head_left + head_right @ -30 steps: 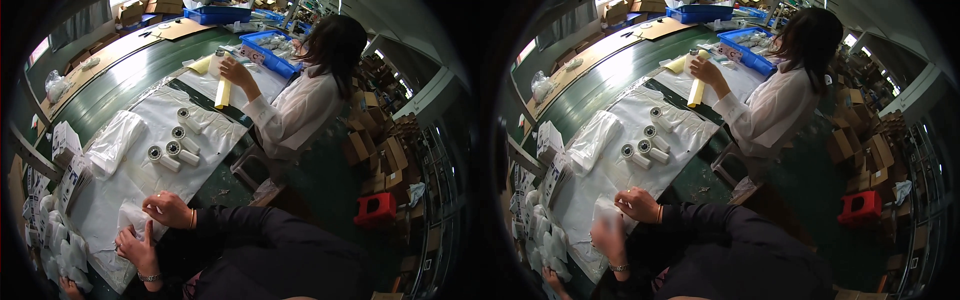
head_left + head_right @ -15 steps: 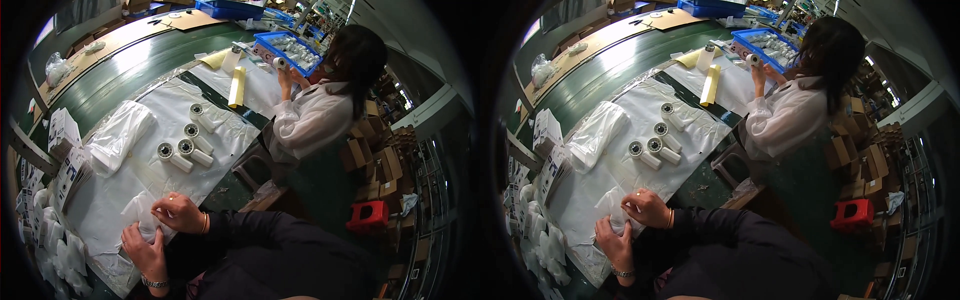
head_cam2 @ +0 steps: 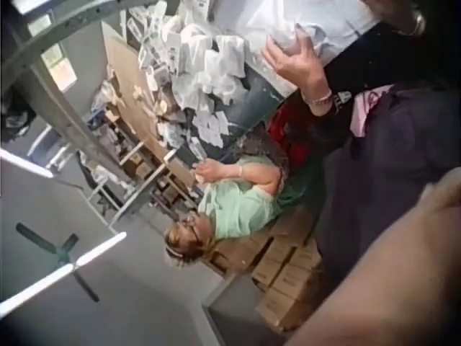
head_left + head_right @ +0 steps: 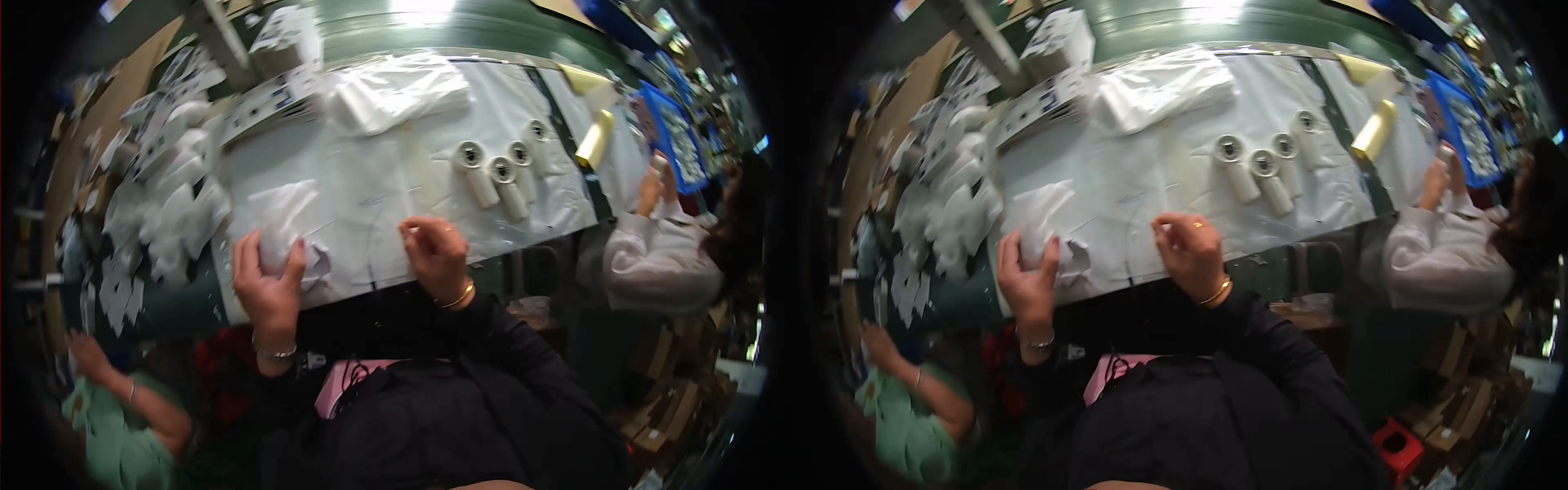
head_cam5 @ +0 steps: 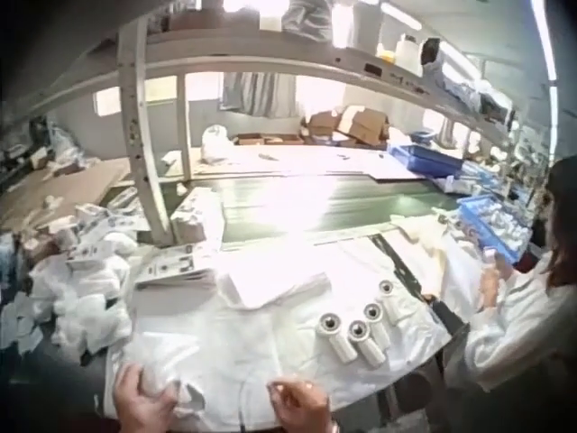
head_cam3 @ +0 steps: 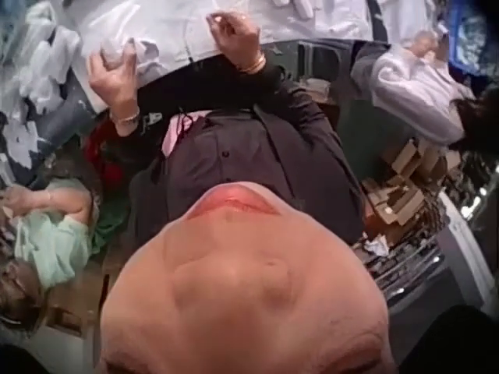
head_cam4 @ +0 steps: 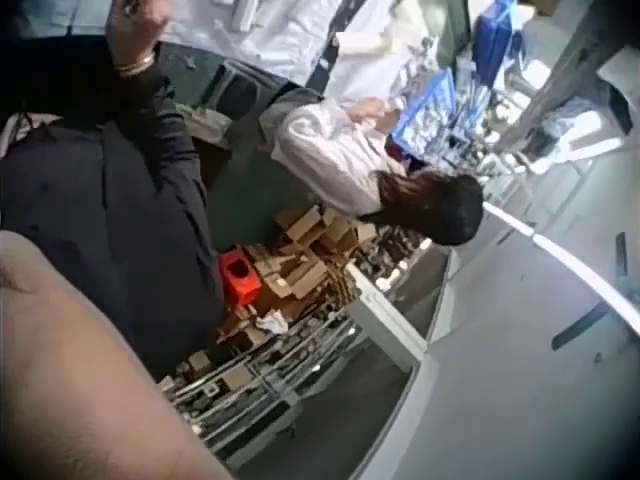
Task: The person picks up a white plastic component and places it inside a plastic bag by hand, then sets the packaged item aside. They repeat this process, inserting another component into a bag and setting it down.
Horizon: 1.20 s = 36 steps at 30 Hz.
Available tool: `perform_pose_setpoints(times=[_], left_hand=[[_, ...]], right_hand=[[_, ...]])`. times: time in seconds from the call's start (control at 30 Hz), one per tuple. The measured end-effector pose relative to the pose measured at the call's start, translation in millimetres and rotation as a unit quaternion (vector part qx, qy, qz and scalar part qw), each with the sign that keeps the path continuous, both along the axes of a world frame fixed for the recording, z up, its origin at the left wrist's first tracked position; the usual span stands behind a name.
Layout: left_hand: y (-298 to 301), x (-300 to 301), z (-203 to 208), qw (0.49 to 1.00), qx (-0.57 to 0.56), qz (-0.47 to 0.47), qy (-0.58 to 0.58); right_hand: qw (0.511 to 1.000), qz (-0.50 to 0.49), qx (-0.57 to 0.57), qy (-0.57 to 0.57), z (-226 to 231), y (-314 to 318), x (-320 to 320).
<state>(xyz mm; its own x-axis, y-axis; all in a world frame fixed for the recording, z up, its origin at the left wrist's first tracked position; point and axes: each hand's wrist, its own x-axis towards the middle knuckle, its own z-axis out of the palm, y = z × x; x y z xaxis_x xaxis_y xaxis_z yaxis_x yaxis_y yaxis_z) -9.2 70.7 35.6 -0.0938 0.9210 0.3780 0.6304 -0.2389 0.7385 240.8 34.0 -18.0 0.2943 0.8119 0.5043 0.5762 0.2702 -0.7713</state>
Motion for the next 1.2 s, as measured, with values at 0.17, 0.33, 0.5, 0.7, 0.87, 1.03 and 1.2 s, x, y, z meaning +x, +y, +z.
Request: perform_pose_setpoints(times=[0.17,0.33,0.5,0.7,0.87,1.03,1.2], left_hand=[[-4.8,-39.2,0.6,0.997,0.014,0.073,-0.007],[6.2,-84.3,-4.5,0.983,0.087,0.148,0.067],[46.7,-137.3,-3.8,0.962,0.113,0.179,0.172],[95.9,-188.2,-7.7,0.929,0.121,0.218,0.272],[126.0,-223.3,-30.5,0.927,0.112,0.223,0.280],[129.3,-242.7,-44.0,0.930,0.114,0.221,0.271],[106.4,-204.7,-38.2,0.896,0.166,0.297,0.285]], right_hand=[[0.999,0.048,0.014,0.007,-11.0,1.5,-3.5],[0.999,0.044,0.007,0.009,-12.5,-1.5,-8.8],[0.999,0.032,0.013,0.008,-13.5,-0.4,-5.8],[0.999,0.024,0.040,-0.023,-11.0,0.9,-1.2],[0.997,0.031,0.053,-0.036,-4.2,1.0,-3.1],[0.997,0.043,0.055,-0.035,-3.4,1.8,-6.2],[0.997,0.038,0.061,-0.025,-6.6,-0.7,-3.5]])
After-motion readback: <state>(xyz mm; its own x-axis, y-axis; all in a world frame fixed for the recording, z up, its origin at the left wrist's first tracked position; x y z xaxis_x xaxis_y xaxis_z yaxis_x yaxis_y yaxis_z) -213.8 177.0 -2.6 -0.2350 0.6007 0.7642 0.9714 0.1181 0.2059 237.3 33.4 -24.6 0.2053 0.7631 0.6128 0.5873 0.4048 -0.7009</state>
